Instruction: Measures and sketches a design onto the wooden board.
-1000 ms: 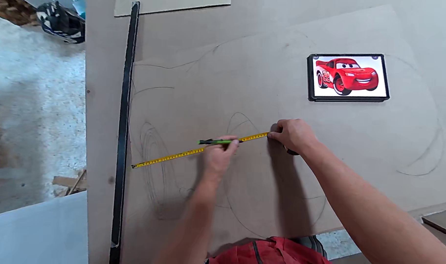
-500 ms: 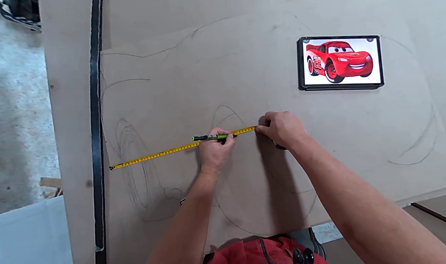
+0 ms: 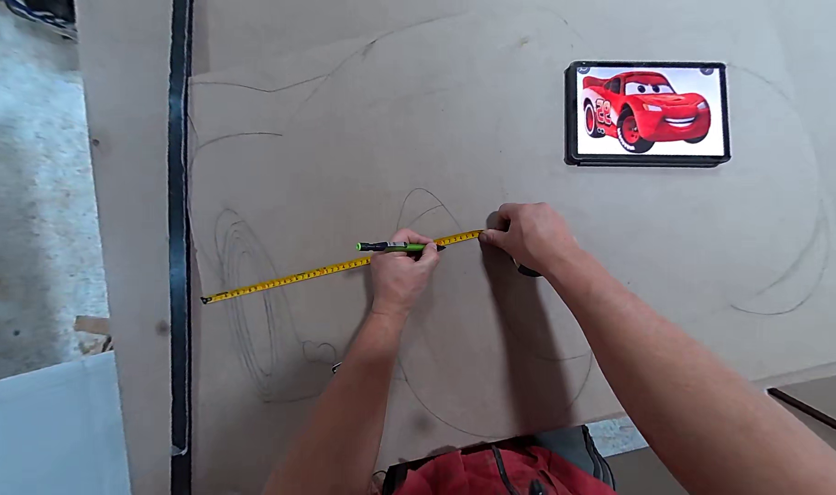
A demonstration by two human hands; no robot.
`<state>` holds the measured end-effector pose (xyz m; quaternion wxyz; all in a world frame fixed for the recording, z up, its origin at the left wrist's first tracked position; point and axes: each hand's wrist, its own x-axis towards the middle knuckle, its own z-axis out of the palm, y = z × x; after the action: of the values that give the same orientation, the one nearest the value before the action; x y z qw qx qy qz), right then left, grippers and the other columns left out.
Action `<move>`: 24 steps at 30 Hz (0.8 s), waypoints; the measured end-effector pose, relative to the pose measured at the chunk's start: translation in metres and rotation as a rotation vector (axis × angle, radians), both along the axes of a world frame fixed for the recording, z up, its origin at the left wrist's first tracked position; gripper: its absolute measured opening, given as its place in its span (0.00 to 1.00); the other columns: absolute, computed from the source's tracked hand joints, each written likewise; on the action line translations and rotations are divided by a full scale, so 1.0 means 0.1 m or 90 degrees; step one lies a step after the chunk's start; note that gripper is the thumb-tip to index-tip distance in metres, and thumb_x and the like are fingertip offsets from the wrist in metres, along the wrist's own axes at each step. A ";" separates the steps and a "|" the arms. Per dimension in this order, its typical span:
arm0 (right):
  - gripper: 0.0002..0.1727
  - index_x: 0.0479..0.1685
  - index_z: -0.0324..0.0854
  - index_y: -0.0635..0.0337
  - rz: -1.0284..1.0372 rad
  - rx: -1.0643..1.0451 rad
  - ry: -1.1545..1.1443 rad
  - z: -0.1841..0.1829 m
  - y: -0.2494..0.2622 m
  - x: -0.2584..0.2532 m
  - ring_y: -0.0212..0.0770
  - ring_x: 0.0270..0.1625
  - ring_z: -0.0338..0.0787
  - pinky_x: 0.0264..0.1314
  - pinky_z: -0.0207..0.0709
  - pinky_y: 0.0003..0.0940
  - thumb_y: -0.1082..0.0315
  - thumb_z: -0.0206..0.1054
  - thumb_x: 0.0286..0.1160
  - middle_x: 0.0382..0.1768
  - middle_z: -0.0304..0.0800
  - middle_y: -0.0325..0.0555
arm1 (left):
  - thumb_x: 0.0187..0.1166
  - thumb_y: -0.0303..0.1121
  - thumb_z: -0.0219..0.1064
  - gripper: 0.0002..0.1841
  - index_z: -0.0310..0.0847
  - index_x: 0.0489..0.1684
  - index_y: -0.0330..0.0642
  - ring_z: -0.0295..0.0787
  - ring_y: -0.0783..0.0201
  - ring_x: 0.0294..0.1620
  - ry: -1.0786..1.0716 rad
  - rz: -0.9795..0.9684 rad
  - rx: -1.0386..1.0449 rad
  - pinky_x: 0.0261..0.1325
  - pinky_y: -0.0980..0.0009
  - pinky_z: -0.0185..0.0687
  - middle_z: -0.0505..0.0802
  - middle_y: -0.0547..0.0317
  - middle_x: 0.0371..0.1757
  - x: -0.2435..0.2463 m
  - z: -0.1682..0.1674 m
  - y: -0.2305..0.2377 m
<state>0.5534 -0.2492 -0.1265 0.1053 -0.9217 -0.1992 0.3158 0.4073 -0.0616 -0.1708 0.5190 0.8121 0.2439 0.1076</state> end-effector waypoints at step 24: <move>0.17 0.56 0.89 0.62 -0.081 0.878 0.410 -0.55 0.27 0.71 0.35 0.28 0.86 0.33 0.88 0.33 0.60 0.57 0.92 0.29 0.87 0.41 | 0.81 0.41 0.72 0.11 0.93 0.46 0.44 0.91 0.64 0.27 -0.140 0.282 -0.111 0.30 0.72 0.88 0.96 0.51 0.35 -0.66 -0.02 -0.93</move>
<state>0.6248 -0.2220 -0.1817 0.7277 -0.5193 -0.2573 0.3668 0.3416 -0.1551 -0.1732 0.5742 0.6748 0.3660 0.2847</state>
